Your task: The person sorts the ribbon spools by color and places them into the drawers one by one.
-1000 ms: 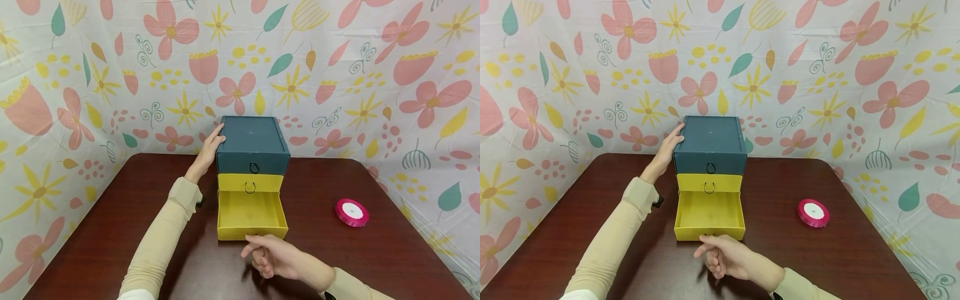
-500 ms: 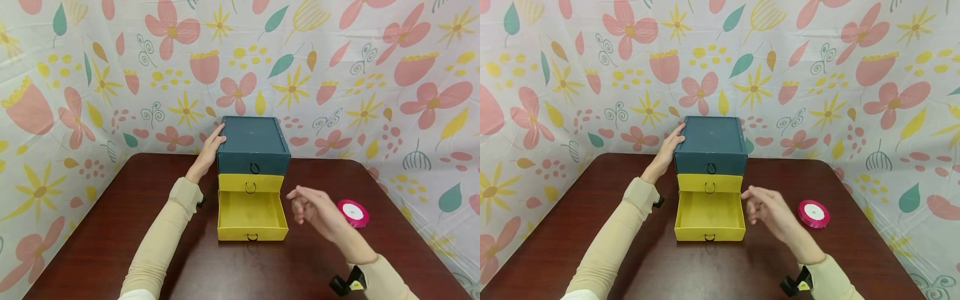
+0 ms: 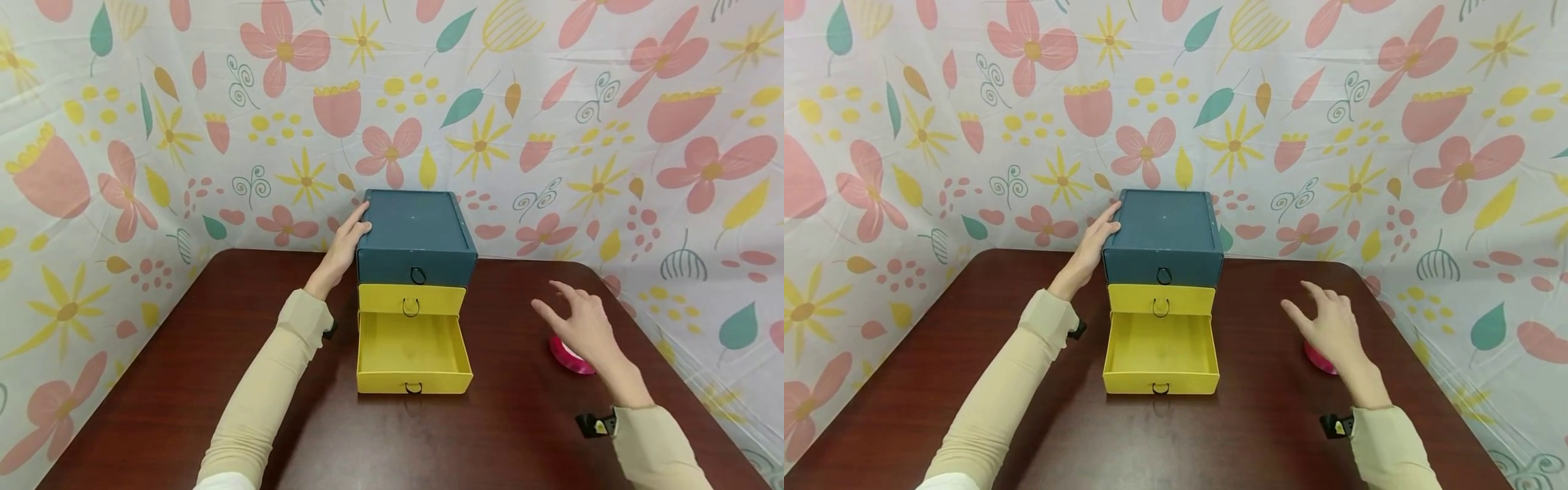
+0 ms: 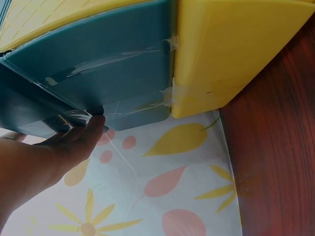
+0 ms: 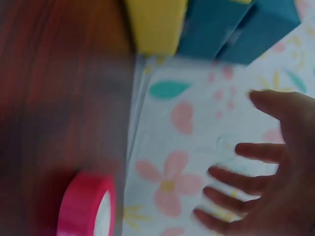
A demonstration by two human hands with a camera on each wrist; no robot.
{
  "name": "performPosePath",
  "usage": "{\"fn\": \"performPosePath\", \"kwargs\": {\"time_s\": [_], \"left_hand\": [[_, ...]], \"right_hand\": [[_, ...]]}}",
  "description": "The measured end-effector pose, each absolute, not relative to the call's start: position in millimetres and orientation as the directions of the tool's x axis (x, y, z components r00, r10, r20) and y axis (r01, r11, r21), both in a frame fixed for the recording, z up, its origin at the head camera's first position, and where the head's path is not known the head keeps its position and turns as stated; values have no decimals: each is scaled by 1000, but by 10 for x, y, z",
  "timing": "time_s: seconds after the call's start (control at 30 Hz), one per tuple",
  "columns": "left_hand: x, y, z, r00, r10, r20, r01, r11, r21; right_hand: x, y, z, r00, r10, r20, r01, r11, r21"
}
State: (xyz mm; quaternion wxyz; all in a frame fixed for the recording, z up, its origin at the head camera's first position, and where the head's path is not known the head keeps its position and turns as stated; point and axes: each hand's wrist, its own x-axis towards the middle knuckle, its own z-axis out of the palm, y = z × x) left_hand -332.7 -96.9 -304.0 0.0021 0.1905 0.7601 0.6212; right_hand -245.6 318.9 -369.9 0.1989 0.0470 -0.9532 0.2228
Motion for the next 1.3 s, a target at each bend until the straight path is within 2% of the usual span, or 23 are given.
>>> {"fn": "performPosePath", "kwargs": {"time_s": [0.1,0.2,0.3,0.4,0.57,1.3], "left_hand": [[-3325,-967,-3036,-928,293,232,285,155,946],[-3322,-967,-3032,-928,296,228,282,153,947],[-3316,-964,-3026,-928,294,230,283,153,947],[-3316,-960,-3019,-927,291,235,287,152,946],[-3321,-958,-3018,-925,293,240,294,155,943],[-3327,-965,-3036,-929,289,230,286,170,943]], "right_hand": [[-2480,3363,-3816,-977,39,211,-33,945,-326],[-2485,3495,-3921,-996,83,43,68,958,-279],[-2478,3589,-4000,-992,113,-59,124,959,-255],[-2474,3640,-4052,-987,124,-106,146,961,-236],[-2483,3667,-4079,-984,128,-120,153,962,-227],[-2502,3546,-4140,-998,52,-39,60,965,-257]]}}
